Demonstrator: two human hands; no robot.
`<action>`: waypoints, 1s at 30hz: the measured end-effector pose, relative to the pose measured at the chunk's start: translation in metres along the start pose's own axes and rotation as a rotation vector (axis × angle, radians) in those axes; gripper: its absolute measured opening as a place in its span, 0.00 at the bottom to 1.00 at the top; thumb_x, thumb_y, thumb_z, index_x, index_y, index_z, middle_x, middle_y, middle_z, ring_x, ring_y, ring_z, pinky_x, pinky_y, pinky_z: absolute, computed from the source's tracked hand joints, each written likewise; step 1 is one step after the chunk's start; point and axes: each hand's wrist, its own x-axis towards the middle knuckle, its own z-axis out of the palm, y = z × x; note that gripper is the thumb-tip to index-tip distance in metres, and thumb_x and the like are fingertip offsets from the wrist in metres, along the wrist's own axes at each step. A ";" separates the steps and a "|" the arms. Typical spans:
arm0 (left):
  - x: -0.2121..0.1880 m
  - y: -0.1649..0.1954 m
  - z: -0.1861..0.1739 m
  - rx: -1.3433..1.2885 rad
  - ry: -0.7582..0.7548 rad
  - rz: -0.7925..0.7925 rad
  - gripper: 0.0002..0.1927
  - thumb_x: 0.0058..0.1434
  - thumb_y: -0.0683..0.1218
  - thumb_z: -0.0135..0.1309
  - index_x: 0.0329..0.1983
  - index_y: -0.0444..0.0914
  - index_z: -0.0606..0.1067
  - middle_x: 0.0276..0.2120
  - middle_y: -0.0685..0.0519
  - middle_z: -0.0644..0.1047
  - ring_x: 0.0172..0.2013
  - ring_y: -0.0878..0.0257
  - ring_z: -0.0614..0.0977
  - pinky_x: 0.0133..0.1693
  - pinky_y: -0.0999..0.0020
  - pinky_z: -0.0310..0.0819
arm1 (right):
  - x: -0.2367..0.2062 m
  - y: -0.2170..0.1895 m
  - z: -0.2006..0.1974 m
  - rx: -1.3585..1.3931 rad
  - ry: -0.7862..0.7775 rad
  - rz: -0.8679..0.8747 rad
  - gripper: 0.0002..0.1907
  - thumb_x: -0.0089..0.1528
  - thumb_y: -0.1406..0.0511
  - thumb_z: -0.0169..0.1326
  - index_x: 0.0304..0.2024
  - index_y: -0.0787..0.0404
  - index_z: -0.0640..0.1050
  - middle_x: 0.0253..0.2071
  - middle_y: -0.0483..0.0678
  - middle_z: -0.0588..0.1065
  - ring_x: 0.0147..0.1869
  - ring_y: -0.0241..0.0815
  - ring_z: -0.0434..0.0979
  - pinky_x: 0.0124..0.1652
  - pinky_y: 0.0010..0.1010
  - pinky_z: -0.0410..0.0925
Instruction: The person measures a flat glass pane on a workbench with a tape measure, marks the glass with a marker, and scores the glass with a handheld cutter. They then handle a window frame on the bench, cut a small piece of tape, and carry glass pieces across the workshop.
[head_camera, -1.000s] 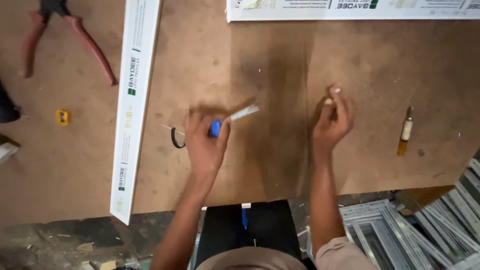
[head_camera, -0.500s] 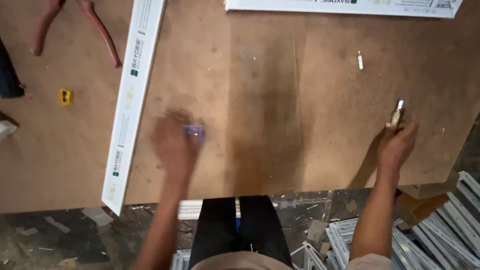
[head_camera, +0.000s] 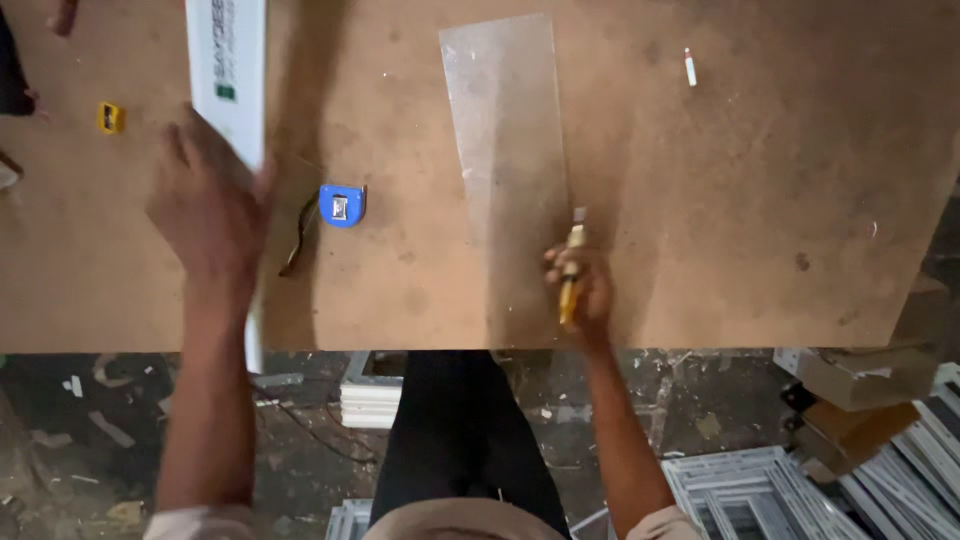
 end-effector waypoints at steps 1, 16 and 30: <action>-0.010 0.016 -0.007 -0.020 0.000 -0.024 0.38 0.67 0.53 0.71 0.70 0.29 0.66 0.55 0.38 0.74 0.42 0.42 0.81 0.38 0.52 0.77 | 0.000 0.002 0.011 -0.022 -0.048 -0.071 0.10 0.70 0.67 0.55 0.53 0.60 0.72 0.55 0.57 0.73 0.61 0.50 0.75 0.55 0.37 0.72; -0.054 0.218 0.096 -0.336 -0.270 -0.305 0.49 0.63 0.63 0.59 0.73 0.27 0.54 0.55 0.35 0.71 0.34 0.41 0.83 0.31 0.51 0.79 | -0.087 -0.011 0.029 -0.634 -0.066 -0.379 0.18 0.70 0.53 0.55 0.46 0.60 0.72 0.66 0.64 0.70 0.68 0.60 0.72 0.69 0.57 0.60; -0.064 0.127 0.085 -0.458 -0.508 0.449 0.64 0.54 0.75 0.67 0.83 0.45 0.50 0.79 0.38 0.39 0.76 0.37 0.34 0.73 0.30 0.29 | -0.158 0.000 0.004 -0.289 0.196 -0.081 0.28 0.72 0.55 0.50 0.63 0.73 0.72 0.58 0.60 0.78 0.64 0.49 0.79 0.65 0.39 0.69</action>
